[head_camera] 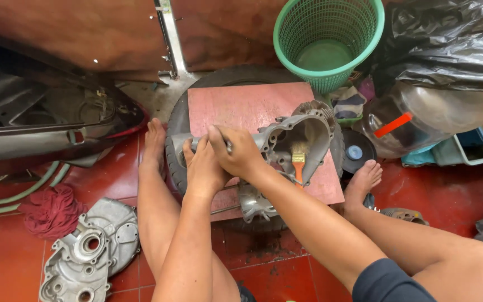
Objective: Cleaning a motorcycle engine crankcase using a brush and a small metal tool to remove grime and debris.
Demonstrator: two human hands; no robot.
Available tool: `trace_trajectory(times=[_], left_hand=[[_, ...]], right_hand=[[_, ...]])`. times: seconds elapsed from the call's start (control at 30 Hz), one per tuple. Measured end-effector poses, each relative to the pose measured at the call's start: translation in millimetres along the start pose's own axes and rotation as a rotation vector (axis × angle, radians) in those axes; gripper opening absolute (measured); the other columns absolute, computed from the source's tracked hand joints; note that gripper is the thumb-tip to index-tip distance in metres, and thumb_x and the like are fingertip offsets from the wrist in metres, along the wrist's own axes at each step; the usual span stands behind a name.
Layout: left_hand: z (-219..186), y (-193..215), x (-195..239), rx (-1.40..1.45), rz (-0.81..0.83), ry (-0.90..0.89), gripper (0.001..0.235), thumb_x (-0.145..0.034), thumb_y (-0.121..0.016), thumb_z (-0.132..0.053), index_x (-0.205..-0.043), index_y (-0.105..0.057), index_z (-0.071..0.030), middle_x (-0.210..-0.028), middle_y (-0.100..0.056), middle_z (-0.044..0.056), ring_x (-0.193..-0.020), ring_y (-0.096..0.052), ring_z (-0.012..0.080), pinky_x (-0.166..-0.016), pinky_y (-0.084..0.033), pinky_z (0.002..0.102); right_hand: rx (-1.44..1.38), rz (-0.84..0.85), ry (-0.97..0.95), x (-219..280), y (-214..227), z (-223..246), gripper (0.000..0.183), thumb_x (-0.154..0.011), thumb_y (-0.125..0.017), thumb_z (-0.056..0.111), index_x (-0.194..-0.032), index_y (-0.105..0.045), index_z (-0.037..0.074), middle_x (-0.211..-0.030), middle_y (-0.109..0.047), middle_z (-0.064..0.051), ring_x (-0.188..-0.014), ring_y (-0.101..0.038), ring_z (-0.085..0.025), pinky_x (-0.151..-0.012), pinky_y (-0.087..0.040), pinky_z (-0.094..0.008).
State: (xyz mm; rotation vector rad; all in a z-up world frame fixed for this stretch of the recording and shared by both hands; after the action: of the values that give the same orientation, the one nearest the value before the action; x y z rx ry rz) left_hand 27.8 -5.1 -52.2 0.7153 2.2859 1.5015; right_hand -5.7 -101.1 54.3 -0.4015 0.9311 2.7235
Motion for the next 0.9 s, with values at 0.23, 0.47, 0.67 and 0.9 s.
trace_trajectory(times=[0.23,0.47,0.67,0.9], left_hand=[[-23,48,10,0.097,-0.002,0.000,0.111,-0.060,-0.085,-0.067,-0.151,-0.047,-0.016,-0.151,-0.052,0.003,-0.140,-0.041,0.0229,-0.117,-0.011,0.060],[-23,44,12,0.034,-0.098,-0.022,0.109,-0.055,-0.084,-0.070,-0.146,-0.054,-0.017,-0.146,-0.057,-0.001,-0.133,-0.048,0.0220,-0.113,-0.015,0.057],[-31,43,26,0.003,-0.232,-0.024,0.099,-0.059,-0.084,-0.066,-0.142,-0.059,-0.018,-0.137,-0.064,0.006,-0.134,-0.050,0.0231,-0.119,-0.012,0.056],[-24,18,73,0.057,-0.075,0.069,0.077,-0.088,-0.056,-0.080,-0.147,-0.055,-0.031,-0.154,-0.051,0.004,-0.139,-0.051,0.0288,-0.112,-0.041,0.055]], right_hand=[[-0.941,-0.548,-0.166,-15,91,22,0.045,-0.101,-0.040,0.036,-0.064,-0.047,0.012,-0.053,-0.047,-0.007,-0.049,-0.050,-0.018,-0.056,-0.041,-0.029],[0.125,-0.055,0.322,38,258,66,0.037,-0.114,-0.028,0.008,-0.099,-0.059,-0.008,-0.105,-0.057,-0.018,-0.087,-0.047,-0.023,-0.083,-0.039,-0.034],[0.316,0.074,-0.357,121,294,14,0.059,-0.111,-0.030,0.031,-0.086,-0.075,0.001,-0.060,-0.059,-0.012,-0.055,-0.050,-0.022,-0.058,-0.044,-0.035],[0.534,0.299,-0.561,139,306,-37,0.057,-0.110,-0.038,0.052,-0.120,-0.078,0.013,-0.101,-0.079,-0.021,-0.110,-0.069,-0.045,-0.094,-0.053,-0.055]])
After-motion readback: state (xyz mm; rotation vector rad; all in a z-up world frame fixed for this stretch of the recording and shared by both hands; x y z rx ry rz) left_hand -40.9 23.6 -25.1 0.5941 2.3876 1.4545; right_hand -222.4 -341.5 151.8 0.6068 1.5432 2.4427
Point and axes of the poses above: each hand's wrist, its own x-axis away from the middle knuckle, its own y-axis out of the back of the hand, z = x × y, the point moved 1 cm from there along -x, towards the middle knuckle
